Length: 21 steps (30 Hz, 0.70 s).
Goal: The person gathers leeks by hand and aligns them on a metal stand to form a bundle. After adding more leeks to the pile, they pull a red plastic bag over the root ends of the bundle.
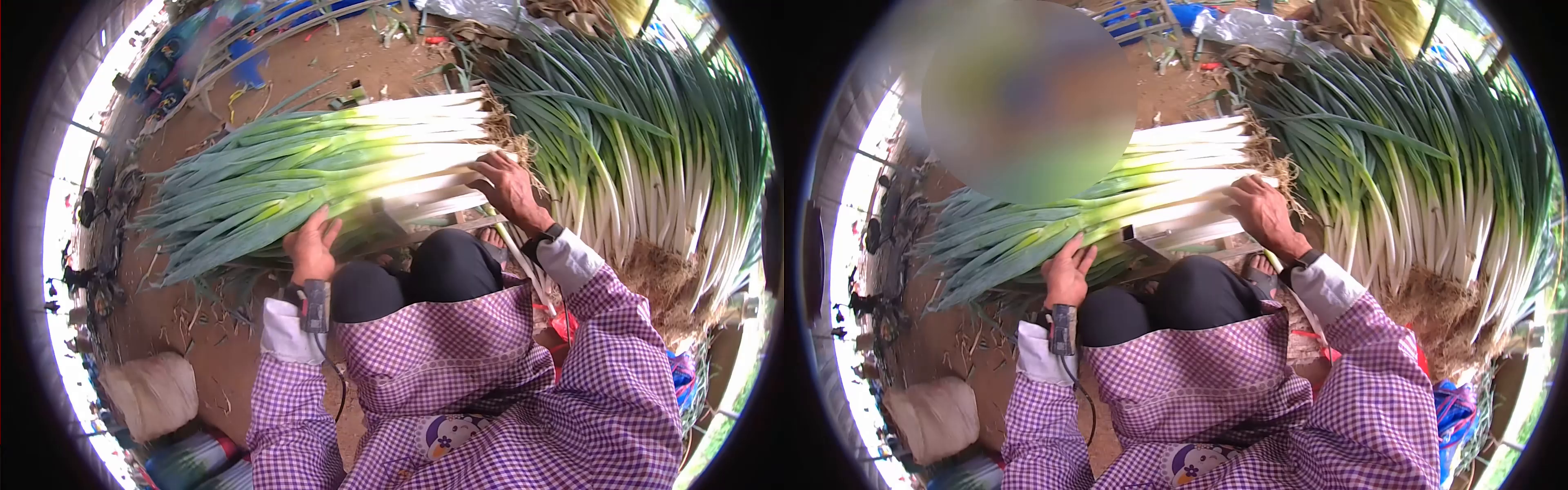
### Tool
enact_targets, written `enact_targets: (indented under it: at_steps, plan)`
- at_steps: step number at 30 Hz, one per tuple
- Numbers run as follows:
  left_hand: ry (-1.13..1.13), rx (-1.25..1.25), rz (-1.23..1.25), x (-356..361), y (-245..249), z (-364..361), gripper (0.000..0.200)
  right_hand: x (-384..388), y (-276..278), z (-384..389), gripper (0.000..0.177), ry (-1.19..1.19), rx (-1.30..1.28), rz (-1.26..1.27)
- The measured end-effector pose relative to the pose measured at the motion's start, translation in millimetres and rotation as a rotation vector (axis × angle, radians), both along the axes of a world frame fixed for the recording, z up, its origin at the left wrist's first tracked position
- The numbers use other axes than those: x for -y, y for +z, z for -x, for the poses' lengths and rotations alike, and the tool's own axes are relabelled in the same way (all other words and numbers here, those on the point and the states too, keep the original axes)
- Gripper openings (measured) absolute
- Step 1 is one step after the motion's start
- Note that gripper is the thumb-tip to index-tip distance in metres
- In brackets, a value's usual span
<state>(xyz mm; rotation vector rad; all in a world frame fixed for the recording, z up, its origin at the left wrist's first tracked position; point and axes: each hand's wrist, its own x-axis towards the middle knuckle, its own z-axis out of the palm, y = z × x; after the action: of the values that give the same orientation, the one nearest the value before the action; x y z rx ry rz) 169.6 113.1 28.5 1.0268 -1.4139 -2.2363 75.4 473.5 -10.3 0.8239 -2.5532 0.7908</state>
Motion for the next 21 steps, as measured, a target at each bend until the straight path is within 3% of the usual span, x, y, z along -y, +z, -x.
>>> enact_targets:
  at_steps: [3,6,7,13,16,19,21]
  plan:
    - [-0.005,-0.014,0.023,-2.9,-0.4,1.6,0.038,25.3,13.4,4.5,0.034,0.024,-0.122,0.071]
    - [0.005,-0.018,0.022,-2.2,-2.8,0.2,0.037,53.1,-7.2,22.1,0.036,0.107,-0.024,0.198]
    - [0.005,-0.015,0.019,-1.7,-3.6,-0.5,0.037,60.0,-15.7,20.6,0.033,0.075,-0.005,0.074]
    - [-0.046,-0.014,0.055,-3.2,4.3,-4.2,0.029,64.1,-29.2,14.5,0.028,-0.007,-0.014,0.137]
    - [-0.280,0.162,0.090,13.4,16.7,-29.1,0.020,67.3,-34.7,17.7,0.027,-0.007,0.027,0.171]
    - [-0.416,0.160,0.651,16.4,19.4,-61.9,0.020,68.2,-34.2,17.9,0.029,-0.026,0.040,0.154]
    - [-0.326,0.042,1.164,16.3,22.5,-77.4,0.027,68.9,-36.2,17.5,0.029,-0.040,0.027,0.161]
